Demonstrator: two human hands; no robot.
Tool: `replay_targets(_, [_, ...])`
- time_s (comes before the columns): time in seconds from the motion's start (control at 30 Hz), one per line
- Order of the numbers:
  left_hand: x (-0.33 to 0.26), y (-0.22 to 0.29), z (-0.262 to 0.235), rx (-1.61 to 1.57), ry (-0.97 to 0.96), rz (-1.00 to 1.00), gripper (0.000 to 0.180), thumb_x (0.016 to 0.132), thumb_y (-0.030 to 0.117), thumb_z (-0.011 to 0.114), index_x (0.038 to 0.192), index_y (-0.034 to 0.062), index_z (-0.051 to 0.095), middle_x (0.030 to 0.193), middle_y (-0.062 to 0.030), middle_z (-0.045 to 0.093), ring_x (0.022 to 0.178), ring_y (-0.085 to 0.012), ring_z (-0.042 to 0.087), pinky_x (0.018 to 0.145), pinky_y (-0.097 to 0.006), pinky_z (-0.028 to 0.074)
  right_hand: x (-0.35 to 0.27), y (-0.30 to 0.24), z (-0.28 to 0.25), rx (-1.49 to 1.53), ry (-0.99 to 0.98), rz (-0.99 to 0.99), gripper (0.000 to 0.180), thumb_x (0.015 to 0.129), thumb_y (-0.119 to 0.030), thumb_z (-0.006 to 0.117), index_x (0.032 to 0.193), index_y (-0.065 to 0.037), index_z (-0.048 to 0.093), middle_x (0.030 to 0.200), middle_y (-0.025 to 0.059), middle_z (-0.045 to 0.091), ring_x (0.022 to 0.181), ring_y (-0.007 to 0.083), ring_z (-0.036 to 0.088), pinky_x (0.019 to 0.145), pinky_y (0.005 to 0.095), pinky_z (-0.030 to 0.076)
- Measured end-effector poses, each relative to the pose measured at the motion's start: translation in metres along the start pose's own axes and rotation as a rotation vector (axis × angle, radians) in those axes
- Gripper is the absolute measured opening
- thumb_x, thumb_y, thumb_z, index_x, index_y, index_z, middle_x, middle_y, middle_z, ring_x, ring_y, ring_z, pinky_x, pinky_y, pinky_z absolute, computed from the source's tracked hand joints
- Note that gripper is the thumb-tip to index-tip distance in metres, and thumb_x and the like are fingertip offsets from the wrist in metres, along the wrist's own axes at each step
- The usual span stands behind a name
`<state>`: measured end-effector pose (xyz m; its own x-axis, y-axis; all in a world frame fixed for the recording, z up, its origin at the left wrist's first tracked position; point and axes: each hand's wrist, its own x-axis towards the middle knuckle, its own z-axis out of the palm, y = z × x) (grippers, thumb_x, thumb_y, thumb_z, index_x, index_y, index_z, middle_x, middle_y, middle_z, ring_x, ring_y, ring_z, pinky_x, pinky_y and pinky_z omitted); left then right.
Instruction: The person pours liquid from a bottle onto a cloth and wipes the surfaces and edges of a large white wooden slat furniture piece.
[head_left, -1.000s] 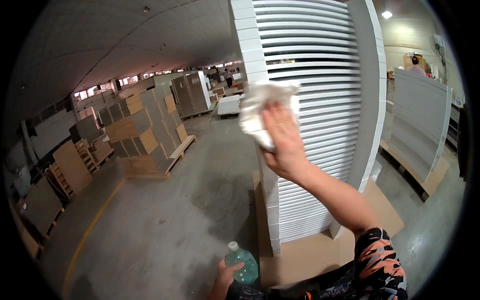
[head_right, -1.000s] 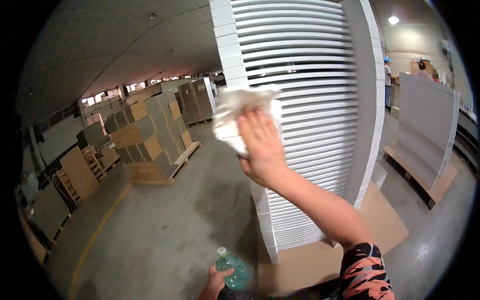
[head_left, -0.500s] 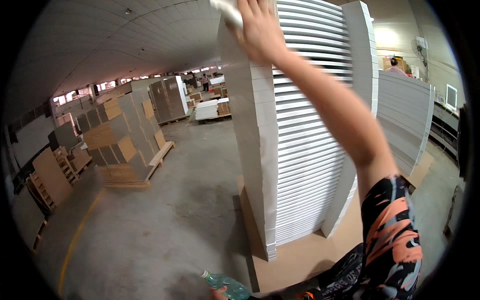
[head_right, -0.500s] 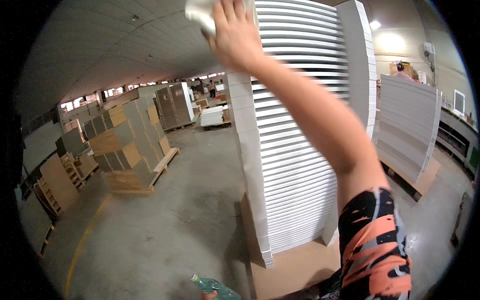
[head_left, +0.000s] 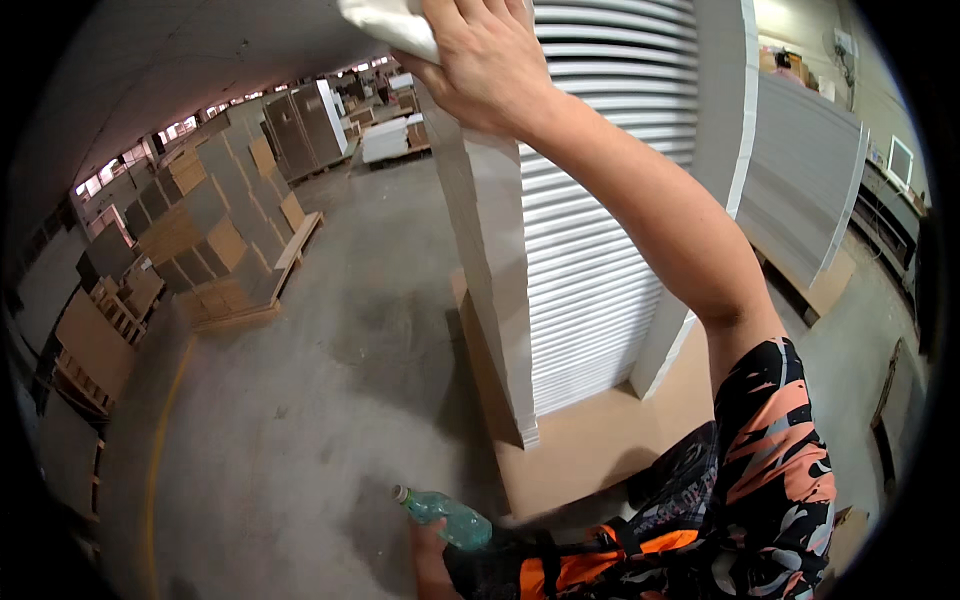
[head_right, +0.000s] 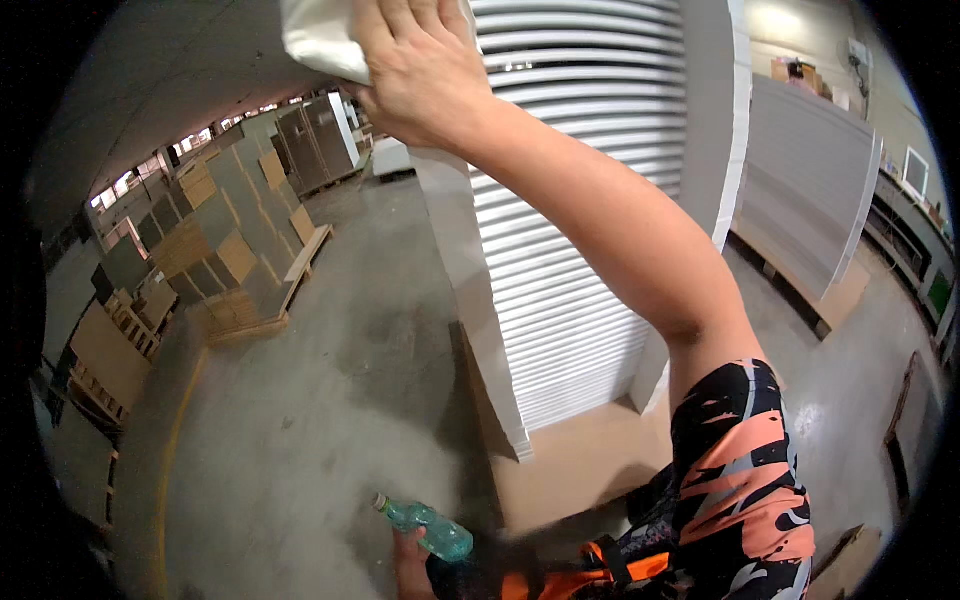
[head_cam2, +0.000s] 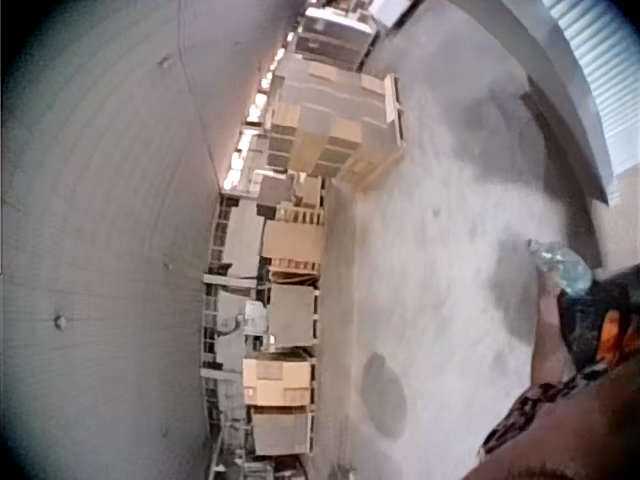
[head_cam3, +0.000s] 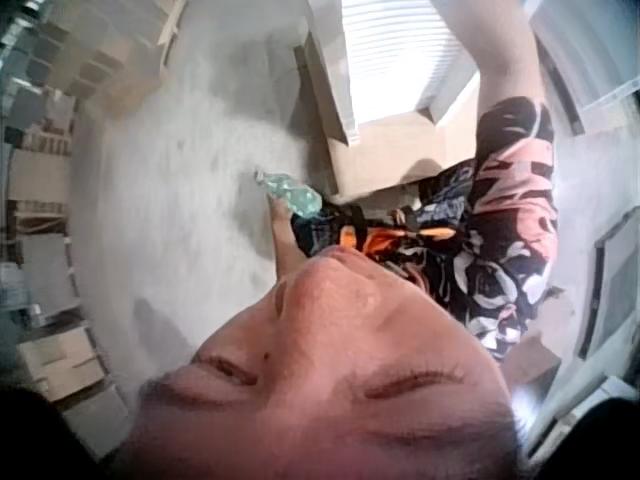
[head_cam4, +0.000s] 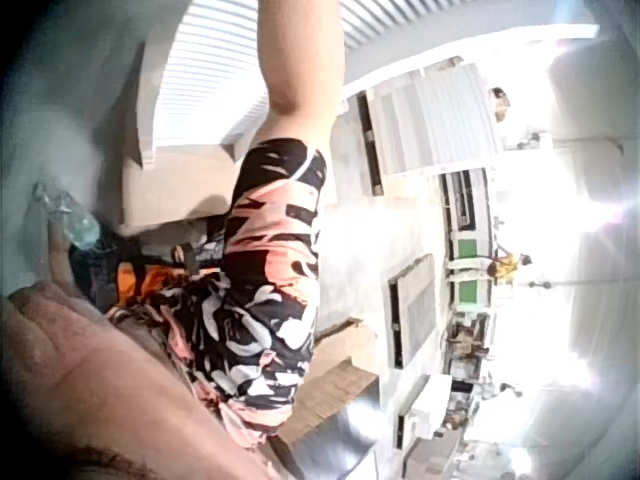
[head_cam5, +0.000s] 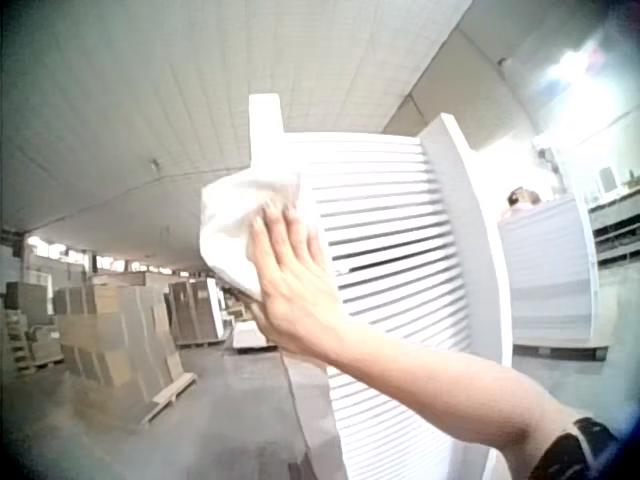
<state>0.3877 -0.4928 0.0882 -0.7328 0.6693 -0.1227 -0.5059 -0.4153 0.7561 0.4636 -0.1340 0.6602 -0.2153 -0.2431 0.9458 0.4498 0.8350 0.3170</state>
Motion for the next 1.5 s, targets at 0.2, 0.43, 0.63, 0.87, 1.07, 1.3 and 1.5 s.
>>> replay_targets(0.2, [-0.001, -0.003, -0.050, 0.131, 0.013, 0.053, 0.048, 0.073, 0.000, 0.072, 0.118, 0.0070, 0.057, 0.106, -0.0083, 0.063, 0.100, -0.0281, 0.063, 0.086, -0.045, 0.055, -0.182, -0.092, 0.016, 0.195, -0.059, 0.152, 0.057, 0.070, -0.014, 0.061, 0.121, 0.012, 0.055, 0.127, 0.0343, 0.051, 0.122, 0.0548, 0.045, 0.111, 0.0623, 0.027])
replay_targets(0.43, [0.006, 0.009, 0.002, -0.347, 0.092, -0.190, 0.044, 0.077, 0.008, 0.081, 0.116, 0.0071, 0.060, 0.109, -0.0089, 0.065, 0.100, -0.0310, 0.064, 0.081, -0.049, 0.058, -0.342, -0.100, 0.012, 0.321, -0.576, 0.233, 0.049, 0.088, -0.018, 0.051, 0.134, -0.002, 0.053, 0.135, 0.0242, 0.050, 0.129, 0.0472, 0.042, 0.112, 0.0560, 0.029])
replay_targets(0.63, [-0.012, 0.016, -0.002, -0.146, 0.018, -0.081, 0.056, 0.060, -0.010, 0.073, 0.113, 0.0001, 0.058, 0.102, -0.0134, 0.067, 0.096, -0.0387, 0.067, 0.090, -0.064, 0.053, -0.094, -0.033, 0.012, 0.043, -0.007, 0.112, 0.079, 0.090, -0.029, 0.054, 0.149, 0.010, 0.018, 0.152, 0.0346, 0.024, 0.144, 0.0496, 0.019, 0.117, 0.0570, 0.017])
replay_targets(0.87, [-0.007, 0.028, 0.014, -0.125, -0.142, -0.140, 0.047, 0.067, 0.004, 0.084, 0.109, 0.0091, 0.064, 0.099, -0.0123, 0.069, 0.092, -0.0370, 0.068, 0.085, -0.062, 0.055, -0.320, -0.123, 0.021, 0.103, -0.252, 0.115, 0.041, 0.079, -0.012, 0.053, 0.115, 0.008, 0.059, 0.119, 0.0319, 0.053, 0.108, 0.0509, 0.051, 0.100, 0.0609, 0.038])
replay_targets(1.07, [-0.007, 0.015, -0.007, -0.134, -0.106, -0.076, 0.061, 0.063, -0.004, 0.077, 0.121, 0.0032, 0.057, 0.111, -0.0162, 0.065, 0.104, -0.0431, 0.064, 0.092, -0.065, 0.050, -0.426, -0.135, 0.008, 0.405, -0.772, 0.149, 0.042, 0.091, -0.022, 0.047, 0.127, -0.005, 0.062, 0.133, 0.0215, 0.055, 0.127, 0.0380, 0.049, 0.112, 0.0604, 0.028])
replay_targets(1.3, [-0.012, 0.011, -0.007, -0.133, 0.073, -0.145, 0.050, 0.075, -0.004, 0.074, 0.121, 0.0070, 0.059, 0.112, -0.0139, 0.065, 0.102, -0.0395, 0.065, 0.091, -0.062, 0.053, -0.198, -0.061, 0.020, 0.136, -0.151, -0.008, 0.057, 0.075, -0.027, 0.066, 0.124, -0.001, 0.055, 0.120, 0.0207, 0.053, 0.103, 0.0390, 0.048, 0.093, 0.0528, 0.034])
replay_targets(1.5, [-0.009, 0.006, -0.011, -0.194, -0.102, -0.093, 0.064, 0.064, -0.005, 0.083, 0.123, 0.0067, 0.059, 0.114, -0.0102, 0.067, 0.105, -0.0385, 0.065, 0.093, -0.068, 0.050, -0.371, -0.120, 0.020, 0.093, -0.441, -0.091, 0.039, 0.087, -0.021, 0.053, 0.121, -0.006, 0.064, 0.119, 0.0177, 0.058, 0.101, 0.0354, 0.052, 0.094, 0.0589, 0.038])
